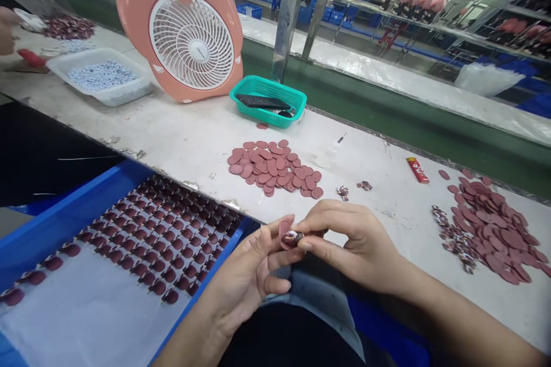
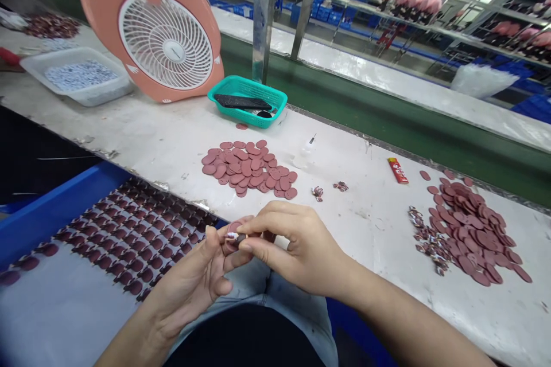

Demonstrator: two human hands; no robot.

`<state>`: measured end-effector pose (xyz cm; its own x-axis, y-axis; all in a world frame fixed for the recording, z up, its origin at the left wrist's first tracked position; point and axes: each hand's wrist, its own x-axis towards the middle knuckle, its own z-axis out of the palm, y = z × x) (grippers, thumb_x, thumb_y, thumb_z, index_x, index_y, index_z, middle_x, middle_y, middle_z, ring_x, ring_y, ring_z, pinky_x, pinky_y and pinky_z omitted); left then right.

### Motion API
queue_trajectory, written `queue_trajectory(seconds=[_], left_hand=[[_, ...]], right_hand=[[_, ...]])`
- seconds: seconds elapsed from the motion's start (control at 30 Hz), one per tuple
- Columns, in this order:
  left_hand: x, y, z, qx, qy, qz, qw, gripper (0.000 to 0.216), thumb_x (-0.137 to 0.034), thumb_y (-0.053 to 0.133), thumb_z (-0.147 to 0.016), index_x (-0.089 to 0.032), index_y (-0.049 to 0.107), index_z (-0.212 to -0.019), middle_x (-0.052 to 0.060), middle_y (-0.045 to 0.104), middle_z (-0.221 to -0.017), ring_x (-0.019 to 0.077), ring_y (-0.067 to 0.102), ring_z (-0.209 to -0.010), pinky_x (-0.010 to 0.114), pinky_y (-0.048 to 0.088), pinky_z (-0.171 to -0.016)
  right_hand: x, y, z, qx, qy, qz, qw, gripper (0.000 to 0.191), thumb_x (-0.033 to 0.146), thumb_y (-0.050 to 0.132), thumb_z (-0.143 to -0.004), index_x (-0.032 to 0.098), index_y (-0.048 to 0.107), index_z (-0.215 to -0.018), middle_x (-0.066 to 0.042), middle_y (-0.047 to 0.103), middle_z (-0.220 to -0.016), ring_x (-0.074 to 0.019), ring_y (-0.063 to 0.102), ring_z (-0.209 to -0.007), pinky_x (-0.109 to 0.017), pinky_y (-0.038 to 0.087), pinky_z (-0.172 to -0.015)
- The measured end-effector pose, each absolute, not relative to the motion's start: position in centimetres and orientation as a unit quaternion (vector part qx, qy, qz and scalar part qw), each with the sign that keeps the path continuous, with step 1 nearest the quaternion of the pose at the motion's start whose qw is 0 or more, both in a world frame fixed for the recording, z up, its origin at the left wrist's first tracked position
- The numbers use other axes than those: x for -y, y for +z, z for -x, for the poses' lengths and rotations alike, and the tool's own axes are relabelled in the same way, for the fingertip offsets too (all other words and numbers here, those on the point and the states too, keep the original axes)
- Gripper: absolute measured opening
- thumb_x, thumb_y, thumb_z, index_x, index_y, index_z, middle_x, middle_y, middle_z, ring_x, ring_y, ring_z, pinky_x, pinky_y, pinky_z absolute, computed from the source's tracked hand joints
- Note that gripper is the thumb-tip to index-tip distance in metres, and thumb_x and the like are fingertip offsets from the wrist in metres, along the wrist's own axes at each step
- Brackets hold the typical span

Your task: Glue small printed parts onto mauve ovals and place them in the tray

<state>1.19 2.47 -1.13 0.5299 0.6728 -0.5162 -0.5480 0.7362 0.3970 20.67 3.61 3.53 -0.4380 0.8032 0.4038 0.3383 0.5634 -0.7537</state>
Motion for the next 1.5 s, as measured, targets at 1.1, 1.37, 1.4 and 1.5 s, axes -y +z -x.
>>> queue_trajectory(seconds=[1.1, 1.37, 1.4, 1.5], left_hand=[[5.6, -13.5, 17.7, -0.794, 0.186, -0.457, 0.355, 0.019, -0.043, 0.068, -0.080, -0.028, 0.078, -0.084, 0.002, 0.081, -0.099, 0.0253, 0.071, -0.080, 0.036, 0.052, -0.079], [5.6, -17.1, 18.0, -0.781, -0.008, -0.507, 0.365, 0.023, -0.033, 0.057, -0.088, -0.028, 0.079, -0.094, 0.004, 0.083, -0.097, 0.0256, 0.074, -0.091, 0.032, 0.050, -0.077], [5.5, -17.3, 18.0, -0.779, -0.020, -0.509, 0.366, 0.024, -0.033, 0.057, -0.089, -0.029, 0.079, -0.095, 0.004, 0.083, -0.098, 0.0254, 0.074, -0.092, 0.032, 0.050, -0.076], [5.5, -17.6, 17.9, -0.775, -0.039, -0.512, 0.367, 0.026, -0.036, 0.055, -0.090, -0.030, 0.079, -0.097, 0.004, 0.083, -0.096, 0.0264, 0.075, -0.091, 0.032, 0.049, -0.073]], right_hand=[[-1.2, -2.6, -18.5, 0.876, -0.040, 0.328, 0.353, 0.020, 0.001, 0.073, -0.087, 0.007, 0.068, -0.105, -0.008, 0.072, -0.076, -0.0176, 0.060, -0.069, -0.031, 0.054, -0.062], [-0.9, -3.2, -18.6, 0.868, -0.021, 0.349, 0.354, 0.026, 0.000, 0.073, -0.086, 0.010, 0.067, -0.110, -0.007, 0.071, -0.079, -0.0179, 0.063, -0.068, -0.032, 0.055, -0.063], [-0.9, -3.3, -18.7, 0.866, -0.018, 0.352, 0.354, 0.027, 0.000, 0.073, -0.086, 0.010, 0.067, -0.110, -0.007, 0.071, -0.079, -0.0180, 0.063, -0.068, -0.032, 0.055, -0.063], [-0.8, -3.6, -19.0, 0.861, -0.017, 0.364, 0.353, 0.029, 0.002, 0.072, -0.086, 0.012, 0.067, -0.113, -0.006, 0.071, -0.080, -0.0185, 0.064, -0.068, -0.032, 0.056, -0.063]])
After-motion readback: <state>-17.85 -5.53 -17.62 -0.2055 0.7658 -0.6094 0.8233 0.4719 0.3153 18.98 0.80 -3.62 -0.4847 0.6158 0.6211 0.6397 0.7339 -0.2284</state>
